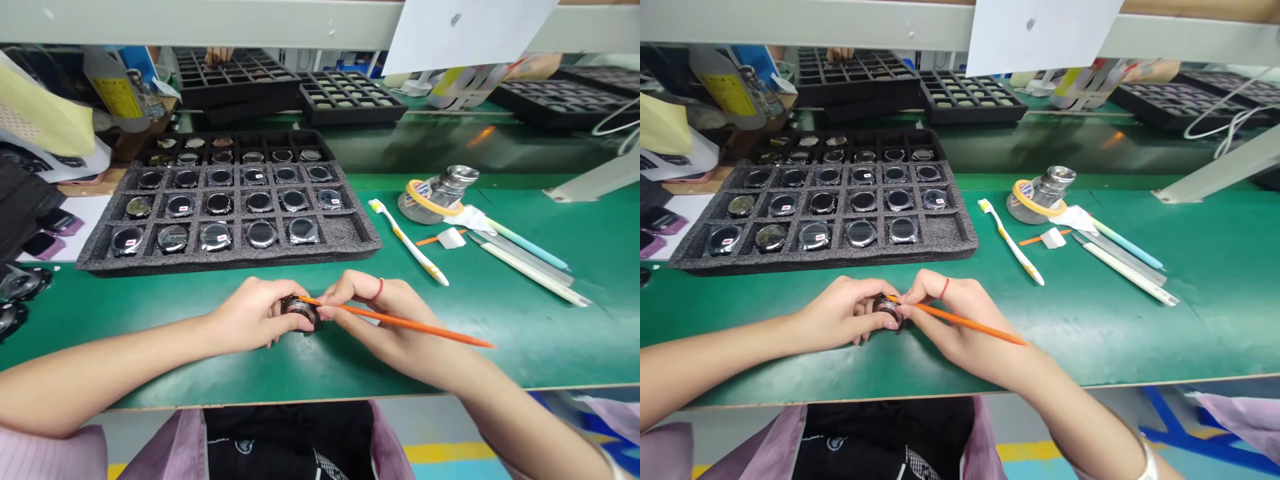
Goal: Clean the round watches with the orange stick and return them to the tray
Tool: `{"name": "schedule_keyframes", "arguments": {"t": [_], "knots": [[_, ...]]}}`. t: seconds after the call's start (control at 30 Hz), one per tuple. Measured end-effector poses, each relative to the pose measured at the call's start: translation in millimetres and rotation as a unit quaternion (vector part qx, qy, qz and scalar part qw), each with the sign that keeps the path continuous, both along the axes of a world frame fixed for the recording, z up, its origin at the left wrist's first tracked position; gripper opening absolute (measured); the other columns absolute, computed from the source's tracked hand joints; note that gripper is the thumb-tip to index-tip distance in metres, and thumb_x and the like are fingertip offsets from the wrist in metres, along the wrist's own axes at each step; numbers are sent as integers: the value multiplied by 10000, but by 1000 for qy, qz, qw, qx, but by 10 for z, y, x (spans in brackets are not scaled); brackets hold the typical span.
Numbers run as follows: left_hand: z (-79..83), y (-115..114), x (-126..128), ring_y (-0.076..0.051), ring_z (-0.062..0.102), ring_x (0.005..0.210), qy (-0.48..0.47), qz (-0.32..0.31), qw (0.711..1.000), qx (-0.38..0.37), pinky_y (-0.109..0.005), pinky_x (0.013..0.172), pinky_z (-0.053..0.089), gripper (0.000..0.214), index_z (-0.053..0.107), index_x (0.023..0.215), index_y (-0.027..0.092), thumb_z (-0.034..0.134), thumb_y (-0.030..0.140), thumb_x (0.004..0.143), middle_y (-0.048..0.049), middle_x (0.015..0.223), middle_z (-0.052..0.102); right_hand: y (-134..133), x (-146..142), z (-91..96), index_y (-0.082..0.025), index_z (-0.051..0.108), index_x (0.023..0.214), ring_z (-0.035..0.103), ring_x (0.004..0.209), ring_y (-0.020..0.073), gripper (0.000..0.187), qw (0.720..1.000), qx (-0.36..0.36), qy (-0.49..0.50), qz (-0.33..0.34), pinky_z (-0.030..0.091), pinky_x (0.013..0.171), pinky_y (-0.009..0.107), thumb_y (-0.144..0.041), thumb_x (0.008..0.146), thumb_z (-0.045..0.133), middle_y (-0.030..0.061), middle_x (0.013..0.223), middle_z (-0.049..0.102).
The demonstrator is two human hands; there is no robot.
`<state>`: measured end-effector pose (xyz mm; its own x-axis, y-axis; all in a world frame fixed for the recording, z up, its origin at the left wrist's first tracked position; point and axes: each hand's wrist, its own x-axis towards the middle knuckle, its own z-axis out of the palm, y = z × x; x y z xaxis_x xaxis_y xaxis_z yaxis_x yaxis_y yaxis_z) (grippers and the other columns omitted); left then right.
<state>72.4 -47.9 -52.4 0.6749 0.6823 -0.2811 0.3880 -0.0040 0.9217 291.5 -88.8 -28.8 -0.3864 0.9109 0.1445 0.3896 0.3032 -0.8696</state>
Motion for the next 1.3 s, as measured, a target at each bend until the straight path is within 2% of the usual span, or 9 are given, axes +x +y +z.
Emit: {"name": "schedule_keyframes", "arguments": {"t": [0.1, 0.23, 0.4, 0.5, 0.63, 0.8, 0.93, 1.13, 1.3], "knots": [[-7, 3, -4, -114, 611, 430, -4, -2, 1000, -2, -188, 448, 490, 218, 689, 1018, 174, 713, 340, 880, 24, 622, 705, 84, 23, 81, -215, 645, 804, 620, 611, 121, 195, 999, -13, -33, 22, 480, 550, 219, -285, 984, 619, -10, 706, 700], [-12, 7, -13, -131, 637, 449, 1, -2, 1000, -17, -200, 441, 514, 212, 660, 1019, 187, 696, 347, 884, 33, 628, 696, -32, -28, -53, -226, 625, 807, 715, 686, 145, 171, 1000, 26, -8, -7, 558, 630, 243, -248, 977, 624, 15, 798, 772], [6, 27, -5, -131, 641, 459, 19, -9, 999, -33, -198, 430, 524, 220, 627, 1007, 189, 685, 370, 896, 47, 630, 652, -443, -163, -407, -244, 578, 818, 769, 705, 158, 172, 973, 137, 42, -181, 612, 650, 231, -149, 938, 655, 4, 743, 765], [9, 32, 3, -125, 643, 467, 31, -11, 999, -26, -193, 427, 523, 228, 618, 1021, 188, 670, 378, 906, 42, 655, 648, -636, -308, -543, -246, 577, 845, 785, 734, 157, 163, 950, 140, 52, -273, 616, 659, 214, -146, 941, 662, 9, 777, 772], [6, 30, 7, -125, 646, 467, 37, -2, 999, -22, -193, 421, 527, 232, 592, 1017, 192, 663, 384, 908, 38, 664, 646, -740, -472, -574, -252, 591, 873, 783, 746, 154, 135, 936, 121, 49, -328, 618, 658, 213, -159, 950, 652, 14, 816, 767], [29, 36, 18, -120, 647, 455, 47, -5, 999, -22, -177, 413, 519, 215, 578, 988, 192, 659, 380, 920, 48, 620, 629, -741, -526, -546, -255, 596, 873, 781, 732, 145, 135, 931, 119, 47, -342, 616, 643, 206, -157, 952, 646, 3, 811, 764], [55, 40, 27, -116, 650, 458, 48, -4, 999, -23, -173, 408, 523, 223, 582, 976, 188, 675, 381, 915, 41, 639, 652, -724, -547, -554, -254, 574, 861, 768, 716, 154, 169, 923, 146, 41, -353, 621, 644, 234, -121, 943, 638, 14, 805, 754], [65, 53, 44, -101, 630, 433, 54, -2, 998, -25, -157, 403, 515, 195, 589, 999, 183, 662, 348, 924, 54, 605, 644, -665, -548, -565, -254, 563, 859, 786, 765, 171, 175, 932, 121, 66, -334, 627, 674, 247, -133, 950, 651, 9, 814, 766], [67, 54, 43, -106, 616, 415, 60, -3, 998, -31, -163, 386, 507, 193, 595, 981, 180, 669, 345, 913, 52, 579, 635, -693, -553, -547, -256, 552, 873, 762, 721, 151, 191, 931, 144, 26, -333, 615, 656, 234, -95, 950, 619, 5, 789, 739]]}}
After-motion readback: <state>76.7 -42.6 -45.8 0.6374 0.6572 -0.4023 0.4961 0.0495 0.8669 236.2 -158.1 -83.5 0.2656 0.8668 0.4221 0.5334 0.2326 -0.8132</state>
